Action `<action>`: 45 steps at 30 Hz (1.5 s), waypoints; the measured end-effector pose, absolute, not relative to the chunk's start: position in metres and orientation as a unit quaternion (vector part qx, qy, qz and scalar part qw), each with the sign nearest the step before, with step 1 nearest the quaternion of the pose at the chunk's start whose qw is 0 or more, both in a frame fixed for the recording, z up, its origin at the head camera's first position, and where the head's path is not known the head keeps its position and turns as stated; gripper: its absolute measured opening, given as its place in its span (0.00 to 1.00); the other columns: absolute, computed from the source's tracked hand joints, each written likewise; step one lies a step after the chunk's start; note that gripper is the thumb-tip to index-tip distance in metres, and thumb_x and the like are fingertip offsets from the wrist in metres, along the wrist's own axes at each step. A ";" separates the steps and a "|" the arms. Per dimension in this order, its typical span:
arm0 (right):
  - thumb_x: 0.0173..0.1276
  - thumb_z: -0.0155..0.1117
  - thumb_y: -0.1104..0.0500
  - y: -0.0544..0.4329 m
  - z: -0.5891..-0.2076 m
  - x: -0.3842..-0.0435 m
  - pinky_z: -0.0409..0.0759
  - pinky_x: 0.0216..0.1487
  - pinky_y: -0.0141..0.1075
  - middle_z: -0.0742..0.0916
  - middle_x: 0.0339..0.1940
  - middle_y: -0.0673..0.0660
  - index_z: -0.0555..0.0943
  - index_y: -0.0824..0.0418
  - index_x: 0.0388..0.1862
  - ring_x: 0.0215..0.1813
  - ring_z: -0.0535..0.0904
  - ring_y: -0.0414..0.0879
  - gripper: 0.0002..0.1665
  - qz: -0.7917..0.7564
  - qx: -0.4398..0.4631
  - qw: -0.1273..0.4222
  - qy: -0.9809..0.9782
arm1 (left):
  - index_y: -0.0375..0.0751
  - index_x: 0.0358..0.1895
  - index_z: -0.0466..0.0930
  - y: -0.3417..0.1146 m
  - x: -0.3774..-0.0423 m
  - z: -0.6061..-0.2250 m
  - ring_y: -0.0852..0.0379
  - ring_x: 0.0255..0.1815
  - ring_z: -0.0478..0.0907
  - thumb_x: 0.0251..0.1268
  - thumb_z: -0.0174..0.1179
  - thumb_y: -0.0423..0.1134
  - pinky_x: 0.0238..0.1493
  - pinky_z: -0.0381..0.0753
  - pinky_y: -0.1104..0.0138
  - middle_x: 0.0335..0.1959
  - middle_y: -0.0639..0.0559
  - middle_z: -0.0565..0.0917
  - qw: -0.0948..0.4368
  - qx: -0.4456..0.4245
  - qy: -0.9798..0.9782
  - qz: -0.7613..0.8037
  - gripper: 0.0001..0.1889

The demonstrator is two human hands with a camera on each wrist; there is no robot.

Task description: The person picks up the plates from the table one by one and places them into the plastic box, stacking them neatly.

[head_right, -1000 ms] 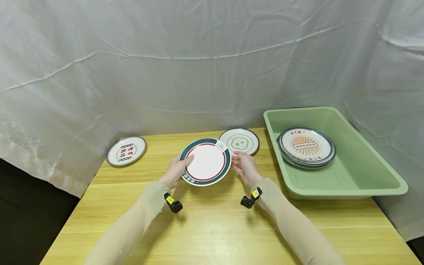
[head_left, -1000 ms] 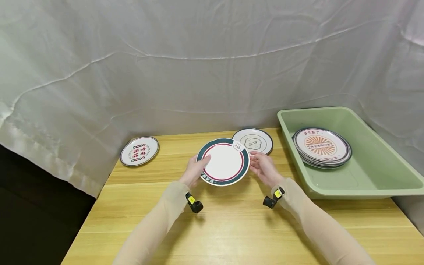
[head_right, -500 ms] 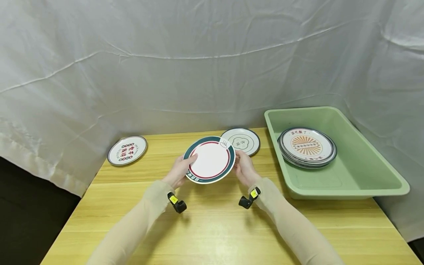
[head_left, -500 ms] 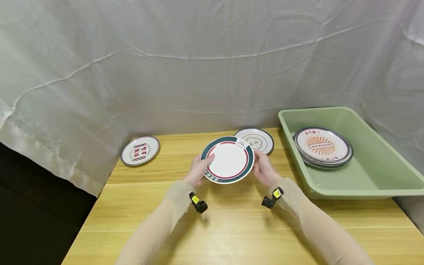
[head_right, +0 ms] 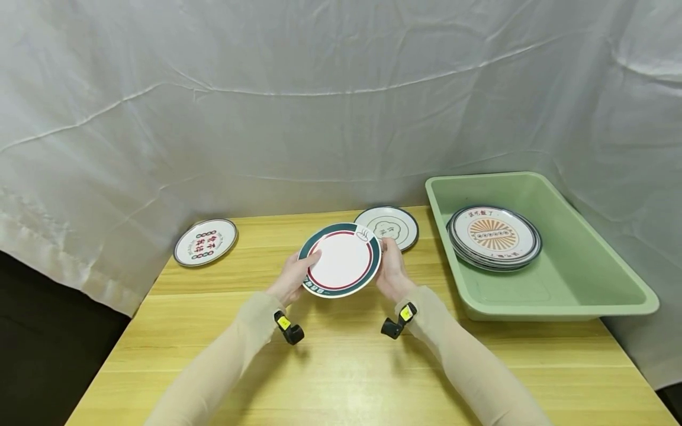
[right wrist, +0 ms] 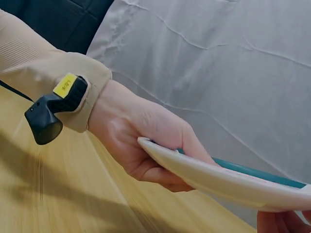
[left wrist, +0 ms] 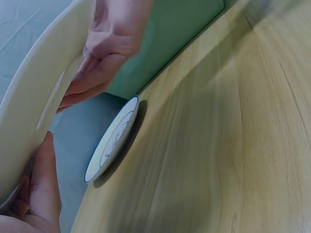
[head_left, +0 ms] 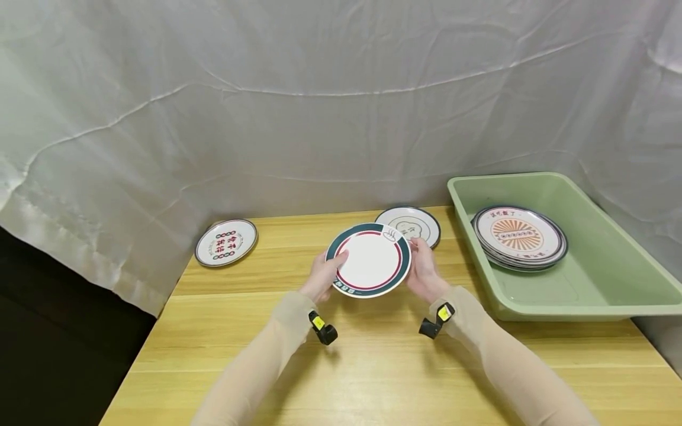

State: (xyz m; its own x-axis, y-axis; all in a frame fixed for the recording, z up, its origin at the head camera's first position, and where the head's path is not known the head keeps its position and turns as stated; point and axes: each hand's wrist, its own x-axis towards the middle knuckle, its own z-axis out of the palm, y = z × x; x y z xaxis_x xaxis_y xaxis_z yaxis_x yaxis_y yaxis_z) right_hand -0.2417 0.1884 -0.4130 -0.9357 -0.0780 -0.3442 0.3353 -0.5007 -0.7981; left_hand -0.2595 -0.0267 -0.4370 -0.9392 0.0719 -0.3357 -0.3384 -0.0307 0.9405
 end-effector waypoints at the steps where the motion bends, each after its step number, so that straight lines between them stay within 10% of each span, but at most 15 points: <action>1: 0.82 0.29 0.47 0.188 -0.413 -0.241 0.68 0.76 0.35 0.65 0.82 0.57 0.52 0.57 0.82 0.77 0.65 0.47 0.35 -0.856 0.132 0.121 0.485 | 0.44 0.72 0.69 -0.027 -0.260 -0.438 0.64 0.33 0.84 0.76 0.56 0.48 0.35 0.85 0.75 0.40 0.50 0.86 0.144 -0.100 0.682 0.710 0.26; 10: 0.81 0.32 0.50 0.182 -0.417 -0.240 0.56 0.84 0.38 0.60 0.84 0.57 0.48 0.58 0.83 0.82 0.58 0.49 0.35 -0.872 0.087 0.122 0.467 | 0.45 0.75 0.66 -0.023 -0.259 -0.442 0.62 0.43 0.82 0.76 0.56 0.49 0.44 0.84 0.75 0.56 0.44 0.83 0.118 -0.103 0.715 0.681 0.29; 28: 0.78 0.49 0.61 0.170 -0.423 -0.239 0.83 0.58 0.28 0.71 0.77 0.61 0.53 0.55 0.82 0.61 0.80 0.41 0.37 -0.826 0.121 0.090 0.542 | 0.45 0.73 0.69 -0.012 -0.253 -0.447 0.59 0.46 0.81 0.74 0.58 0.46 0.47 0.82 0.73 0.57 0.43 0.83 0.082 -0.124 0.708 0.690 0.28; 45: 0.78 0.49 0.66 0.170 -0.434 -0.234 0.84 0.57 0.31 0.72 0.75 0.65 0.53 0.58 0.82 0.74 0.73 0.57 0.37 -0.792 0.179 0.078 0.578 | 0.45 0.74 0.68 -0.011 -0.252 -0.451 0.58 0.50 0.82 0.74 0.57 0.47 0.53 0.83 0.70 0.60 0.43 0.82 0.099 -0.121 0.723 0.673 0.28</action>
State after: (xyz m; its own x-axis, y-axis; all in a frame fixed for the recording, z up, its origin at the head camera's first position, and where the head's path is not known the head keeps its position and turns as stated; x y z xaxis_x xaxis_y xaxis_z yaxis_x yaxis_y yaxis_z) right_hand -0.2339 0.1701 -0.4340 -0.9240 0.0829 -0.3732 0.3301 -0.3194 -0.8882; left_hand -0.2519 -0.0113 -0.4513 -0.9507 -0.0419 -0.3072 -0.3094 0.0652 0.9487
